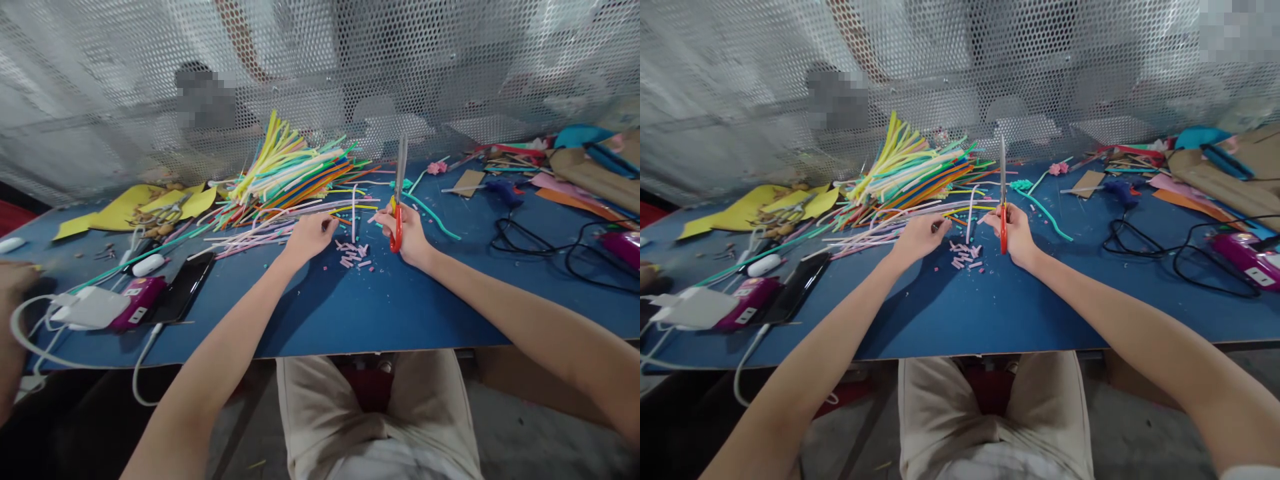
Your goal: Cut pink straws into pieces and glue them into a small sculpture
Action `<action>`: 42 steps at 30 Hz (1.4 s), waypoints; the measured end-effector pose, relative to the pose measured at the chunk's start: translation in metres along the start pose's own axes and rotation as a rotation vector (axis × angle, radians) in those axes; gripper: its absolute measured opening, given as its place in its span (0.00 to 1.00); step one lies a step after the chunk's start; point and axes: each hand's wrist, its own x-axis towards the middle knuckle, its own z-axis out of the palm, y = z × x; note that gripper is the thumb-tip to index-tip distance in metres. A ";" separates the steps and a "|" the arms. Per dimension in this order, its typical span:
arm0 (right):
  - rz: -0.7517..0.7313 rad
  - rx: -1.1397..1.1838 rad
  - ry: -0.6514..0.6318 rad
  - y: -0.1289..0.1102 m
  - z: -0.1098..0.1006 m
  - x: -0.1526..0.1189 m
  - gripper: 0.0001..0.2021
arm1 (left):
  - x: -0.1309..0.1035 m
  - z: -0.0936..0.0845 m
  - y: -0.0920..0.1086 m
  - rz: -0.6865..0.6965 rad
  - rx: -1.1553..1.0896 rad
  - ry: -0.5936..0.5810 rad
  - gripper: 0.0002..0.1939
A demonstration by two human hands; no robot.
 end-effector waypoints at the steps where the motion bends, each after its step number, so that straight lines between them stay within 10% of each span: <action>1: 0.004 -0.008 -0.001 0.000 0.000 0.000 0.19 | 0.000 0.000 -0.003 0.020 -0.004 -0.030 0.17; 8: 0.026 -0.042 -0.005 -0.001 0.000 -0.001 0.20 | -0.003 0.005 0.005 0.047 -0.389 -0.279 0.14; 16: 0.022 -0.015 0.002 -0.002 0.001 -0.001 0.18 | -0.003 -0.005 0.008 0.107 -0.142 -0.094 0.14; 24: 0.023 -0.034 -0.014 -0.001 -0.001 -0.001 0.17 | -0.003 -0.026 -0.017 0.296 -0.195 -0.480 0.10; 30: 0.033 -0.043 -0.008 -0.001 -0.001 -0.001 0.17 | -0.002 -0.023 -0.018 0.245 -0.261 -0.527 0.09; 37: 0.033 -0.044 -0.010 0.000 -0.001 0.000 0.20 | 0.001 -0.023 -0.031 0.225 -0.088 -0.378 0.06; 42: 0.033 -0.060 -0.011 0.000 -0.001 0.000 0.20 | 0.003 -0.024 -0.033 0.030 0.084 0.006 0.13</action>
